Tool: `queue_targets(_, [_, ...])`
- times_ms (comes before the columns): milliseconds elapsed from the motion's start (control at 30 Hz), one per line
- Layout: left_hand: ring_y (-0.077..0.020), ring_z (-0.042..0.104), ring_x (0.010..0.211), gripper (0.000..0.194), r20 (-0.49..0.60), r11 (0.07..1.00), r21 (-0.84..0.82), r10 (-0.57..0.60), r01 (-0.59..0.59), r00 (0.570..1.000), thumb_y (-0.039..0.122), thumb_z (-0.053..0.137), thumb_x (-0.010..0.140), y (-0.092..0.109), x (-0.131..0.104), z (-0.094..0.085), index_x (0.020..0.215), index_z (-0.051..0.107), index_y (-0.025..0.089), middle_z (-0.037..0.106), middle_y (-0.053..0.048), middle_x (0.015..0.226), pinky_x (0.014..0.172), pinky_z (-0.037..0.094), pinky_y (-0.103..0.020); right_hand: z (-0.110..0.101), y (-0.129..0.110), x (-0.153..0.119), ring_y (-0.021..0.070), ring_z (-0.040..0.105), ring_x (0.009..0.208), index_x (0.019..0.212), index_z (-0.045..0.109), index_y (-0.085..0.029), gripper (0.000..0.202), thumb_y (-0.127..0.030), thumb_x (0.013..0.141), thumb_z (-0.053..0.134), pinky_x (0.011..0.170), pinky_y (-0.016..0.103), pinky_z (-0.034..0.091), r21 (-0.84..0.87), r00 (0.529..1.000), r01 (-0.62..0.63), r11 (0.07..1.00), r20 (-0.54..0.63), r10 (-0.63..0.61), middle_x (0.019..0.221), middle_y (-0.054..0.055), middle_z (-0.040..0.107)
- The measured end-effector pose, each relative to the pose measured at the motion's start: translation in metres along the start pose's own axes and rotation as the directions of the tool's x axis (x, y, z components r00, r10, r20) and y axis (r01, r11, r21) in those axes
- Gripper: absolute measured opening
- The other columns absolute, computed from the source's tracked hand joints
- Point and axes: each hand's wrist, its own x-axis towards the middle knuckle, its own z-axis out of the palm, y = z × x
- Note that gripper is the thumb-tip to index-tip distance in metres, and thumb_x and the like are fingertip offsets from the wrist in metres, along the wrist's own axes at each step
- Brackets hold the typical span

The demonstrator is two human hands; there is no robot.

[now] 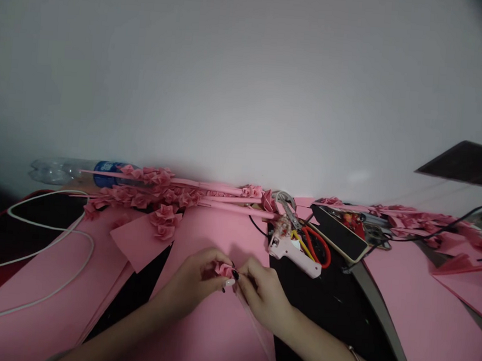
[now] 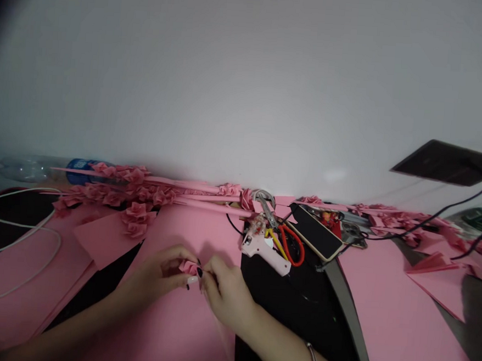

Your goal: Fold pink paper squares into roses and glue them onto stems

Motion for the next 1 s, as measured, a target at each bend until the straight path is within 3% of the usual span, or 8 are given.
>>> queue_targets(233, [-0.0163,0.061,0.074,0.016,-0.004,0.997,0.061,0.044,-0.044,0.999,0.02,0.07,0.073,-0.006,0.003,-0.004,0.088,0.07,0.016,0.064,-0.004,0.082,0.067,0.051,-0.027,0.0,0.0,0.002,0.0108,0.043,0.051,0.077,0.047,-0.02,0.013,-0.017,0.09,0.046,0.05,0.022,0.032,-0.042,0.999,-0.029,0.999,-0.036,0.027,0.061,-0.004,0.049])
queue_targets(467, [-0.0197,0.065,0.089,0.037,-0.038,0.986,-0.162,-0.04,0.034,0.998,0.02,0.077,0.067,-0.01,0.002,-0.003,0.102,0.064,0.018,0.07,-0.004,0.091,0.082,0.052,-0.033,-0.002,-0.003,0.002,0.0107,0.042,0.051,0.075,0.045,-0.021,0.016,-0.014,0.09,0.044,0.051,0.022,0.031,-0.044,0.999,0.006,0.999,-0.032,-0.008,0.061,-0.005,0.045])
queue_targets(667, [-0.0199,0.064,0.088,0.029,-0.038,0.996,-0.094,-0.003,0.0,0.999,0.026,0.077,0.068,-0.003,0.001,-0.003,0.094,0.068,0.018,0.07,-0.005,0.091,0.081,0.051,-0.032,-0.002,-0.001,0.002,0.0108,0.044,0.052,0.078,0.046,-0.021,0.015,-0.012,0.089,0.043,0.05,0.022,0.032,-0.025,0.998,0.007,1.0,-0.055,-0.008,0.062,-0.004,0.048])
queue_targets(767, [-0.018,0.063,0.082,0.024,-0.013,0.998,-0.05,0.022,-0.023,1.0,0.034,0.071,0.077,0.002,0.001,-0.005,0.095,0.07,0.018,0.069,-0.004,0.087,0.077,0.051,-0.029,-0.001,0.001,0.002,0.0108,0.044,0.052,0.075,0.045,-0.021,0.016,-0.012,0.088,0.044,0.051,0.022,0.032,-0.024,0.996,-0.007,1.0,-0.085,0.005,0.061,-0.004,0.047])
queue_targets(867, [-0.0187,0.063,0.083,0.029,0.028,0.99,-0.144,0.002,0.002,1.0,0.042,0.061,0.084,0.007,0.0,-0.006,0.092,0.073,0.017,0.07,-0.005,0.085,0.079,0.052,-0.031,0.0,0.001,0.002,0.0105,0.043,0.05,0.074,0.043,-0.021,0.017,-0.013,0.089,0.044,0.05,0.022,0.032,-0.007,0.993,-0.042,0.999,-0.114,0.041,0.059,-0.005,0.047])
queue_targets(1000, [-0.0231,0.065,0.093,0.031,0.023,0.944,-0.308,-0.118,0.119,0.993,0.041,0.072,0.075,0.009,-0.001,-0.007,0.097,0.075,0.019,0.073,-0.006,0.092,0.087,0.052,-0.035,0.0,0.001,0.003,0.01,0.043,0.048,0.074,0.045,-0.021,0.017,-0.014,0.09,0.045,0.048,0.021,0.032,0.034,0.989,-0.089,0.995,-0.113,0.092,0.057,-0.005,0.047])
